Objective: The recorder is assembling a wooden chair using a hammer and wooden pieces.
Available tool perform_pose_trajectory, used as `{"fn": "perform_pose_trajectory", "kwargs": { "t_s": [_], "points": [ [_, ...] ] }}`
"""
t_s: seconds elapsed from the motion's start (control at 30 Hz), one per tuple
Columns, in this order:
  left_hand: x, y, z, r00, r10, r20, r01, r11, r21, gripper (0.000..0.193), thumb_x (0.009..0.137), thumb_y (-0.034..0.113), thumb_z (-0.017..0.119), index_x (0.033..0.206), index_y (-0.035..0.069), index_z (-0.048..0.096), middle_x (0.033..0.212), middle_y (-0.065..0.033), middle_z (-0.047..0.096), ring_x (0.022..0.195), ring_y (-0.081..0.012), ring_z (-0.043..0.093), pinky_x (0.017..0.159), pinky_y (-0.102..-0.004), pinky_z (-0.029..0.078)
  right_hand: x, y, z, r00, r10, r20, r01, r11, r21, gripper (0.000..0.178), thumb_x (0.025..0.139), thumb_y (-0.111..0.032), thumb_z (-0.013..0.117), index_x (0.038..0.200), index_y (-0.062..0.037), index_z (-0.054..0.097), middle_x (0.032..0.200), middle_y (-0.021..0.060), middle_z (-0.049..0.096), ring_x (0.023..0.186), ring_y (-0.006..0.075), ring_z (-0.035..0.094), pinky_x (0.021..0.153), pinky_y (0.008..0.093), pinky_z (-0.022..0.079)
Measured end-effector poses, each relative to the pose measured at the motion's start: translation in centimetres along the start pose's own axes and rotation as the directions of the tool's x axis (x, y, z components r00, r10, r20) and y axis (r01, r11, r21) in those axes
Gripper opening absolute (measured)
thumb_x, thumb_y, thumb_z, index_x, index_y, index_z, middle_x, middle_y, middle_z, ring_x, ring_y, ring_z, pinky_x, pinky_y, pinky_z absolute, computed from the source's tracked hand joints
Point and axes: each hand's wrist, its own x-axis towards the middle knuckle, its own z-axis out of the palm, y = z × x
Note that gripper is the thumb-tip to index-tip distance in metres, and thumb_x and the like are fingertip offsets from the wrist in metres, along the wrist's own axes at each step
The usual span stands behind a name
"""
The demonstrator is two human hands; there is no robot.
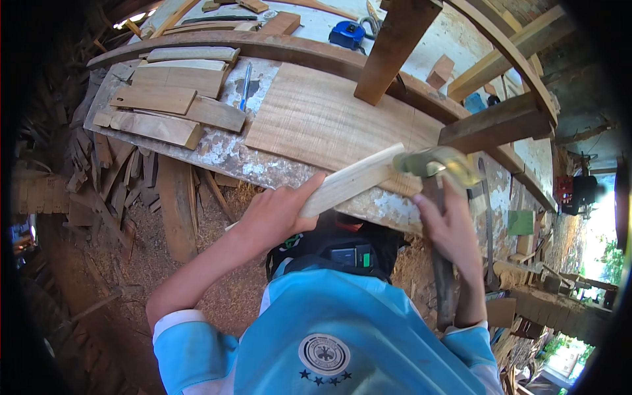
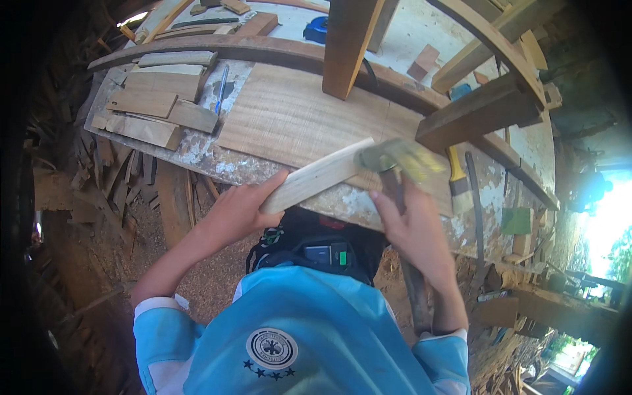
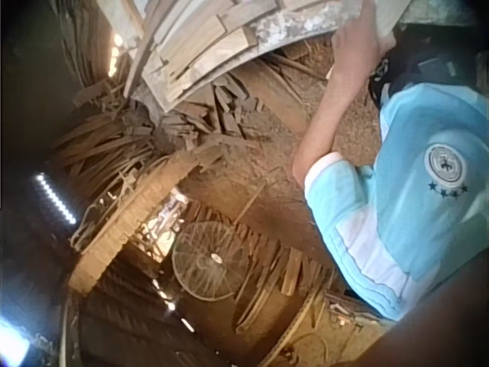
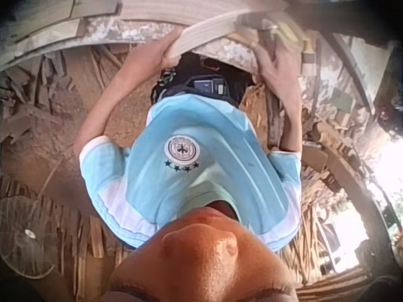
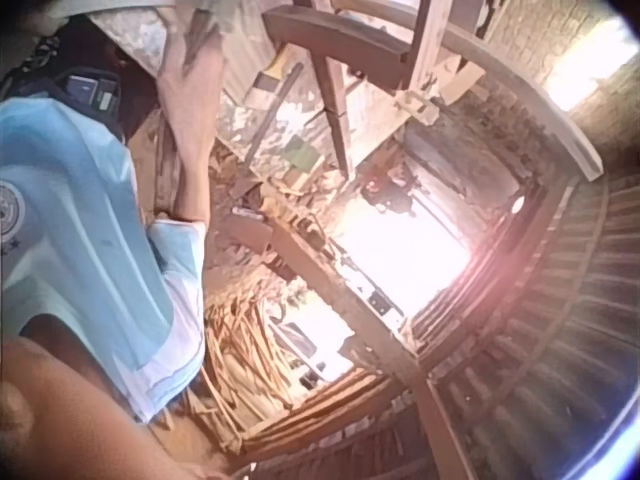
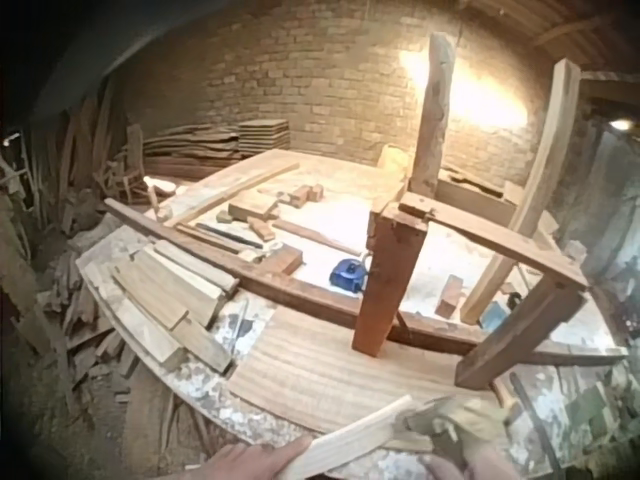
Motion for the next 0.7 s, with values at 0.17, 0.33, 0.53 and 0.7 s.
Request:
{"fn": "perform_pose_trajectory", "kwargs": {
  "t_s": [0.17,0.33,0.53,0.7],
  "points": [
    [-0.2,0.1,0.3,1.000,0.015,-0.010,-0.015,1.000,0.009,0.074,0.075,0.026,0.070,0.139,0.016,0.034,0.081,-0.0232,0.062,0.080,-0.0428,0.061,0.072,-0.0479,0.048,-1.5,-2.1,0.3,0.964,0.105,-0.244,-0.005,0.925,0.379,0.026,0.091,-0.018,0.056,0.108,0.0007,0.053,0.064,0.0021,0.052,0.052,0.0073,0.050,0.045,0.0209,0.038],
    [0.3,0.0,0.2,1.000,-0.017,-0.024,0.017,0.999,0.036,0.072,0.073,0.027,0.069,0.137,0.016,0.037,0.086,-0.0223,0.064,0.082,-0.0409,0.061,0.074,-0.0474,0.048,0.9,0.6,0.7,1.000,-0.002,0.030,0.002,1.000,-0.008,0.034,0.089,-0.017,0.058,0.116,0.0030,0.053,0.071,0.0045,0.055,0.063,0.0110,0.052,0.056,0.0269,0.042],
    [0.3,0.3,0.1,0.999,-0.031,-0.010,0.031,0.999,0.014,0.074,0.073,0.028,0.071,0.138,0.017,0.037,0.087,-0.0225,0.064,0.083,-0.0407,0.062,0.073,-0.0471,0.048,0.2,-0.4,1.5,0.949,-0.203,-0.242,0.232,0.968,0.098,0.033,0.088,-0.015,0.060,0.116,0.0012,0.053,0.065,-0.0003,0.054,0.057,0.0072,0.051,0.051,0.0211,0.038],
    [0.2,0.6,-0.4,0.997,-0.066,0.045,0.065,0.998,0.013,0.073,0.073,0.025,0.070,0.137,0.012,0.037,0.086,-0.0250,0.063,0.082,-0.0421,0.061,0.072,-0.0470,0.048,0.3,1.3,0.2,1.000,0.020,-0.023,-0.014,0.971,0.239,0.038,0.088,-0.019,0.060,0.121,-0.0018,0.050,0.062,0.0001,0.051,0.048,0.0071,0.048,0.044,0.0210,0.037]
  ]
}}
